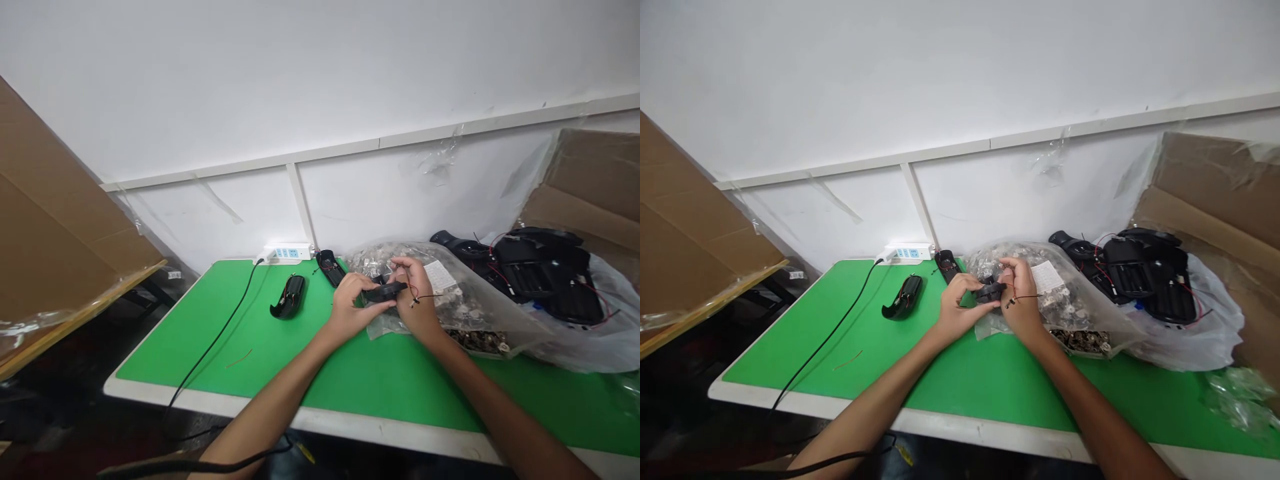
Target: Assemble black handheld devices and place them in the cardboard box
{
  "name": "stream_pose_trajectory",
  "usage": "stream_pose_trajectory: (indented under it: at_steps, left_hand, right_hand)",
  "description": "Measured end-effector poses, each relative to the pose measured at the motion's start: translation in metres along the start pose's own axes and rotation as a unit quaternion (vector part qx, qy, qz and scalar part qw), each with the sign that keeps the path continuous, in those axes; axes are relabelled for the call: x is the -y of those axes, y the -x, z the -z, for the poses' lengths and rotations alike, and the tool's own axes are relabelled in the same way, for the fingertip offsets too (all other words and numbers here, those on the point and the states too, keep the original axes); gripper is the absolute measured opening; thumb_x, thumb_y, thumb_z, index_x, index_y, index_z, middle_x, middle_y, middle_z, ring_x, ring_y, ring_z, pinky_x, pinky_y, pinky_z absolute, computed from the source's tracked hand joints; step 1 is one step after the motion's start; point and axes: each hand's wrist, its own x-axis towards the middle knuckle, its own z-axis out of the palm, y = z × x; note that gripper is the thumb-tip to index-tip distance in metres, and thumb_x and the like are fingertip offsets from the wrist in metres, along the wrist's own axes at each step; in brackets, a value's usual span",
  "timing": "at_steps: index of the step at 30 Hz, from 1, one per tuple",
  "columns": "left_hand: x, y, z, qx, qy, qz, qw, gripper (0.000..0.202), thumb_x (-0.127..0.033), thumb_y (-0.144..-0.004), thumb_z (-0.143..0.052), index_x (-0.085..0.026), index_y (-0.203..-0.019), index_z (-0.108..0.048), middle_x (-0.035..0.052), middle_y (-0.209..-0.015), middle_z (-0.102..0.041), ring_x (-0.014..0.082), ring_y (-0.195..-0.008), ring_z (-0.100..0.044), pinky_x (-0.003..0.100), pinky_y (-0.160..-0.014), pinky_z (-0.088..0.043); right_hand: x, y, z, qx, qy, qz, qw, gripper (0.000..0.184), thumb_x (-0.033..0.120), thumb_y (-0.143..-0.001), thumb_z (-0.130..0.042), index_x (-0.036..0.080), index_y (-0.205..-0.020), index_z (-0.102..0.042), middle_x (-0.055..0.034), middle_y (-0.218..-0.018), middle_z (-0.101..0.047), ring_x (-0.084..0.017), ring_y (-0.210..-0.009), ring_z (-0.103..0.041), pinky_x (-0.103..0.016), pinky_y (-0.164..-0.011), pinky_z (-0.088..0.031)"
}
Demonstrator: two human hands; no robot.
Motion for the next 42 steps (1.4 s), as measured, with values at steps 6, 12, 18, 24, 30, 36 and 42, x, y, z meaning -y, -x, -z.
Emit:
stream_pose_trajectory:
  at_steps: [6,12,18,24,30,36,42]
  left_hand:
    - [-0.001,-0.002,0.007,0.043,0.005,0.015,0.999,0.035,-0.049,-0.082,-0.088,-0.02,-0.092,-0.07,0.0056,-0.088,-0.074,0.0209,-0.083,-0.07,0.036,-0.077,-0.057]
    - [-0.003,-0.002,0.006,0.065,0.004,0.063,0.996,0.037,-0.052,-0.085,-0.084,-0.021,-0.091,-0.067,0.0055,-0.091,-0.072,0.0218,-0.086,-0.069,0.037,-0.08,-0.057]
    - [-0.003,-0.006,0.012,0.061,-0.003,0.134,0.989,0.049,-0.047,-0.093,-0.076,-0.021,-0.133,-0.061,0.0119,-0.123,-0.073,0.0277,-0.113,-0.071,0.045,-0.099,-0.058]
    - [0.007,-0.02,0.018,0.085,0.256,0.315,0.91,0.073,-0.051,-0.089,-0.077,-0.025,-0.15,-0.045,0.014,-0.12,-0.076,0.0309,-0.107,-0.076,0.052,-0.089,-0.065]
    - [0.01,-0.01,0.002,0.052,0.428,0.478,0.765,0.054,-0.04,-0.076,-0.084,-0.023,-0.121,-0.059,0.0085,-0.105,-0.075,0.0248,-0.08,-0.075,0.039,-0.061,-0.066]
    - [0.004,-0.007,-0.003,-0.023,0.451,0.519,0.726,0.063,-0.05,-0.08,-0.082,-0.022,-0.13,-0.056,0.0051,-0.096,-0.072,0.0208,-0.067,-0.073,0.034,-0.06,-0.062]
    - [0.0,-0.015,0.004,-0.137,0.361,0.472,0.792,0.051,-0.042,-0.084,-0.079,-0.026,-0.13,-0.062,0.0038,-0.105,-0.073,0.0179,-0.083,-0.07,0.027,-0.071,-0.059]
  right_hand:
    - [0.003,0.002,0.0,0.0,0.015,0.013,1.0,0.026,0.039,-0.105,-0.044,0.026,-0.122,-0.059,-0.0069,-0.098,-0.063,-0.023,-0.087,-0.062,-0.042,-0.08,-0.055]
    - [0.004,-0.001,-0.001,-0.003,0.003,-0.012,1.0,0.028,0.044,-0.106,-0.045,0.025,-0.121,-0.061,-0.0075,-0.1,-0.065,-0.023,-0.09,-0.064,-0.044,-0.083,-0.056]
    - [0.002,-0.006,-0.006,-0.029,-0.061,-0.03,0.997,0.032,0.046,-0.098,-0.062,0.024,-0.122,-0.061,-0.0096,-0.111,-0.071,-0.024,-0.099,-0.07,-0.044,-0.088,-0.061]
    - [0.011,-0.027,0.004,-0.092,-0.084,-0.034,0.992,0.036,0.049,-0.088,-0.076,0.021,-0.11,-0.068,-0.0092,-0.101,-0.075,-0.025,-0.095,-0.073,-0.045,-0.09,-0.063]
    - [0.013,-0.048,-0.003,0.024,-0.076,-0.025,0.997,0.034,0.053,-0.086,-0.077,0.022,-0.099,-0.077,-0.0071,-0.096,-0.078,-0.024,-0.084,-0.073,-0.043,-0.082,-0.063]
    - [0.005,-0.036,-0.006,0.067,-0.042,-0.009,0.997,0.036,0.055,-0.092,-0.072,0.023,-0.106,-0.077,-0.0088,-0.107,-0.078,-0.024,-0.097,-0.073,-0.038,-0.085,-0.062]
    - [0.004,-0.034,0.004,0.021,-0.081,-0.067,0.994,0.037,0.054,-0.088,-0.076,0.023,-0.108,-0.073,-0.0065,-0.097,-0.075,-0.022,-0.091,-0.072,-0.035,-0.083,-0.061]
